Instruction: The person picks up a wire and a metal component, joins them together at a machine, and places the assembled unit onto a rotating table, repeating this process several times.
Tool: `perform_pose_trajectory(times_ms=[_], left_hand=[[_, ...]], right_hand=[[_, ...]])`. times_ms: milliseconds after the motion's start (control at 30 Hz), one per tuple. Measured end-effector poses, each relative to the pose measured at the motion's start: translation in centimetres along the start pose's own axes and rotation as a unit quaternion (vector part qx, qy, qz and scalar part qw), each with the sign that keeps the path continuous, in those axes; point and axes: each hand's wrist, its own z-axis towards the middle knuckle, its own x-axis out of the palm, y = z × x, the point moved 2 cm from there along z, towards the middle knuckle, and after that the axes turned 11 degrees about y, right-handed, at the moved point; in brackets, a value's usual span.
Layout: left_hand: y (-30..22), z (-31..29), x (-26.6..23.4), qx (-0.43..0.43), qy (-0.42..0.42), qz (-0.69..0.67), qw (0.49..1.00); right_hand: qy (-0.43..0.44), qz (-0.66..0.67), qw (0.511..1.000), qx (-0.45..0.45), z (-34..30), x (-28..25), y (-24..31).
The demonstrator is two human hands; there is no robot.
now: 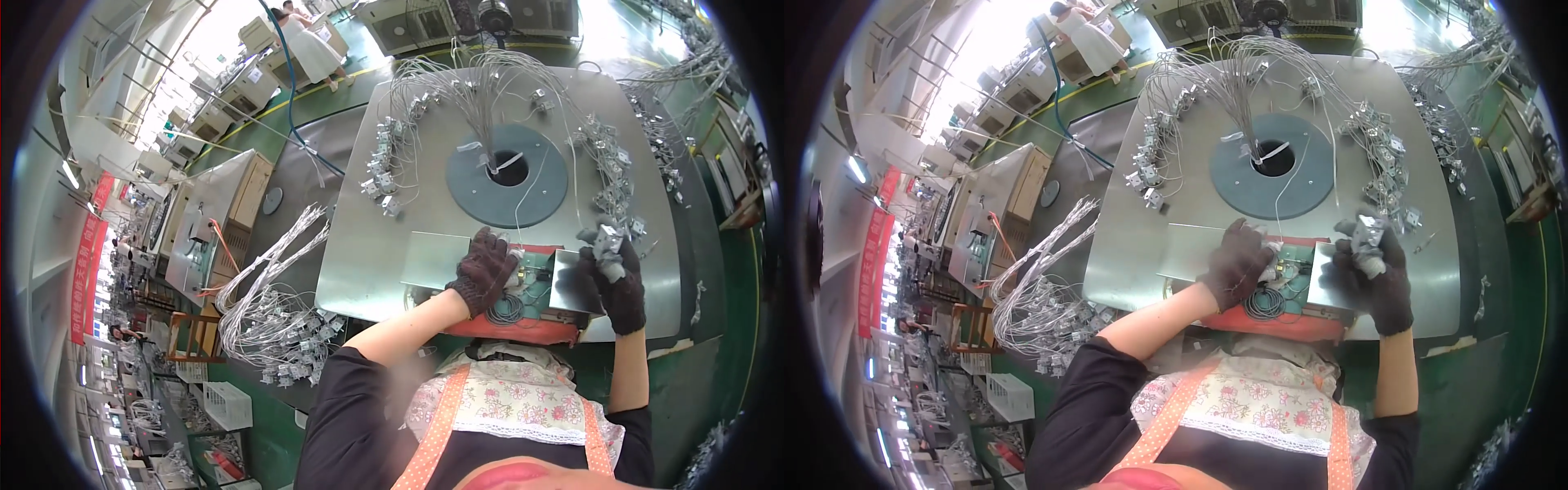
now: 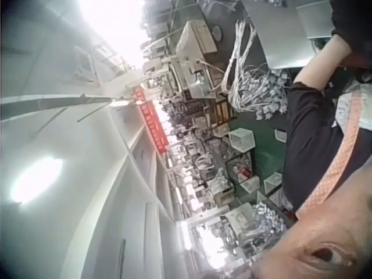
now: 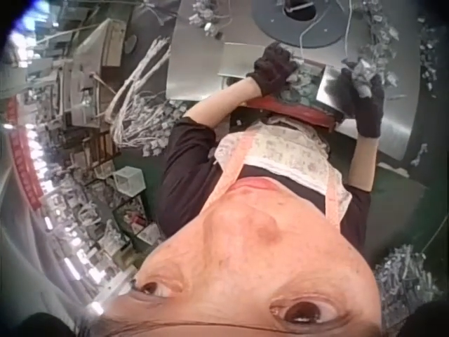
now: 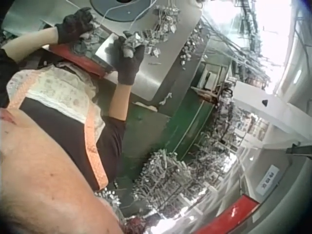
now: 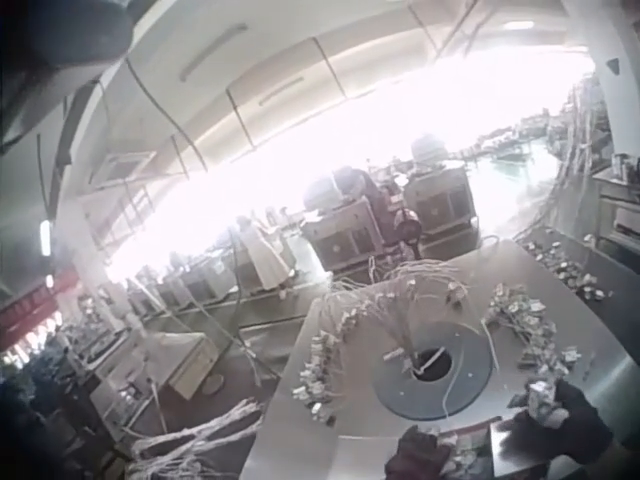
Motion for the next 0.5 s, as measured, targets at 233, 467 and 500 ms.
perform_pose_trajectory(times_ms=[233,467,500], left_hand=[[1.3,-0.7,1.4,-0.032,0.151,-0.135,0.979],[1.9,0.2,1.7,-0.057,0.062,-0.228,0.970],[2.6,0.9,1.5,-0.115,0.137,-0.301,0.937]], right_hand=[[0.037,0.343,0.937,-0.062,-1.4,-5.4,-4.5],[0.059,0.191,0.979,-0.028,1.6,-0.5,-4.5],[-0.019,-0.098,0.995,-0.016,1.4,-0.1,-4.6]])
